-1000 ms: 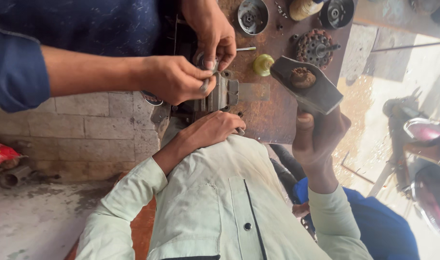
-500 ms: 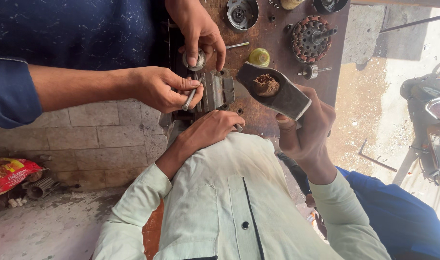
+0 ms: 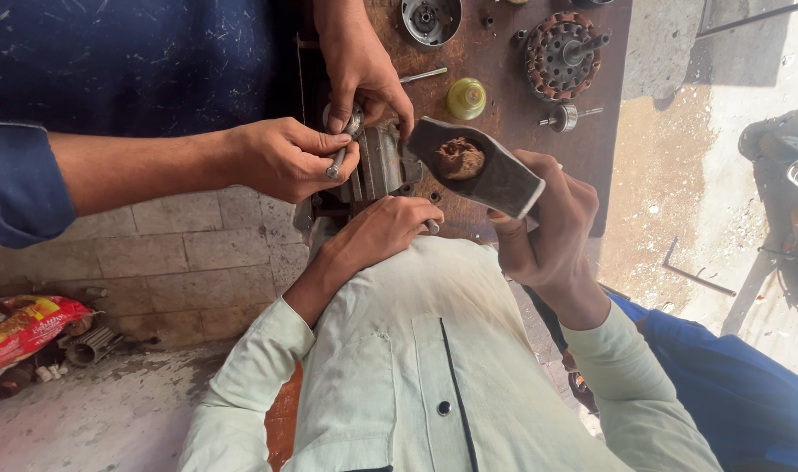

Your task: The person uses a hammer to tap a small metal pin into a circular metal component held by a coworker. The camera wearer holds the hammer and strikes the pin multiple times while the coworker rotates the component to access different positions.

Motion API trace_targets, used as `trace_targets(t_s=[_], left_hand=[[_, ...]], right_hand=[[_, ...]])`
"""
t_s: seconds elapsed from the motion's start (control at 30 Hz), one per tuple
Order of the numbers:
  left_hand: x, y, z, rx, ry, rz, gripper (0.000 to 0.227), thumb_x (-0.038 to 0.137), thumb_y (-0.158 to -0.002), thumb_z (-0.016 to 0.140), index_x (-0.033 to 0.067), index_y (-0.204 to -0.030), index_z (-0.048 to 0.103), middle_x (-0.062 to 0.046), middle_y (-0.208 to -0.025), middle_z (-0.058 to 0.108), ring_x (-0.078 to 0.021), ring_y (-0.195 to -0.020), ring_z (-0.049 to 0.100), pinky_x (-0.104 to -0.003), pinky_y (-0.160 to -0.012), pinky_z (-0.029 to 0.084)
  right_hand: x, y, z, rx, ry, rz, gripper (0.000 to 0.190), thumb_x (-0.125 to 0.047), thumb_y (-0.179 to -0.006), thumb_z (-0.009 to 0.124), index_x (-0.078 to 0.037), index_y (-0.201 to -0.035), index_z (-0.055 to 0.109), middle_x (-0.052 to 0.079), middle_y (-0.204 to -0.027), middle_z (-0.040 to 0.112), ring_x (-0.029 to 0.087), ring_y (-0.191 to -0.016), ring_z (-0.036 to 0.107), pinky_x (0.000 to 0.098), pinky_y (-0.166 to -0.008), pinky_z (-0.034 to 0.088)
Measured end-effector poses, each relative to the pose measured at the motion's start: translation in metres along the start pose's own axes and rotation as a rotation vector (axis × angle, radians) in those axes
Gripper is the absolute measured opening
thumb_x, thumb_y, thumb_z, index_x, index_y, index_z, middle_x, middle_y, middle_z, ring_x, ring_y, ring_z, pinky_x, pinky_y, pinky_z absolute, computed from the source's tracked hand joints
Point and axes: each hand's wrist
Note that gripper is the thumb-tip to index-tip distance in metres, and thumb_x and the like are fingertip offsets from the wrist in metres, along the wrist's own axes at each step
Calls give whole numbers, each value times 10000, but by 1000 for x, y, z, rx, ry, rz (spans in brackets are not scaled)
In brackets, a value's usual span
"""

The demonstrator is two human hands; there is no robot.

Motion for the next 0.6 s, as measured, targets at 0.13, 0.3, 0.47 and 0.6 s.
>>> trace_targets(t_s=[0.13, 0.3, 0.47, 0.6], left_hand=[[0, -1, 0, 4, 9, 11, 270, -68, -860, 619, -18, -1112, 704, -178, -1034, 744, -342, -936, 743, -415, -811, 580], [3, -2, -2, -11, 36, 5, 283, -77, -839, 619, -23, -1103, 705, -182, -1042, 745, -333, -940, 743, -412, -809, 578], [7, -2, -7, -41, 27, -46, 289, -63, -867, 606, -7, -1130, 712, -189, -1014, 747, -323, -954, 746, -411, -827, 574], [10, -2, -8, -17, 17, -19, 266, -49, -872, 617, -14, -1118, 713, -203, -1020, 744, -355, -965, 731, -437, -827, 562]], right_hand=[[2, 0, 2, -13, -25, -14, 407, -357, -1102, 612, 47, -1150, 622, 119, -851, 666, 174, -656, 685, 285, -620, 511], [-1, -5, 2, -56, -33, 12, 437, -402, -1087, 597, 32, -1142, 611, 106, -832, 644, 183, -666, 666, 290, -591, 503], [-6, -12, 4, -169, 23, 15, 470, -437, -1062, 614, 26, -1137, 607, 111, -782, 603, 241, -645, 641, 365, -618, 482], [-7, -17, 10, -272, 72, 40, 428, -409, -1054, 636, 6, -1153, 601, 128, -831, 644, 308, -672, 660, 394, -610, 487]])
Point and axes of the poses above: each hand's wrist, its own y-axis away from the middle knuckle, its own z-axis out of the palm, x = y × z
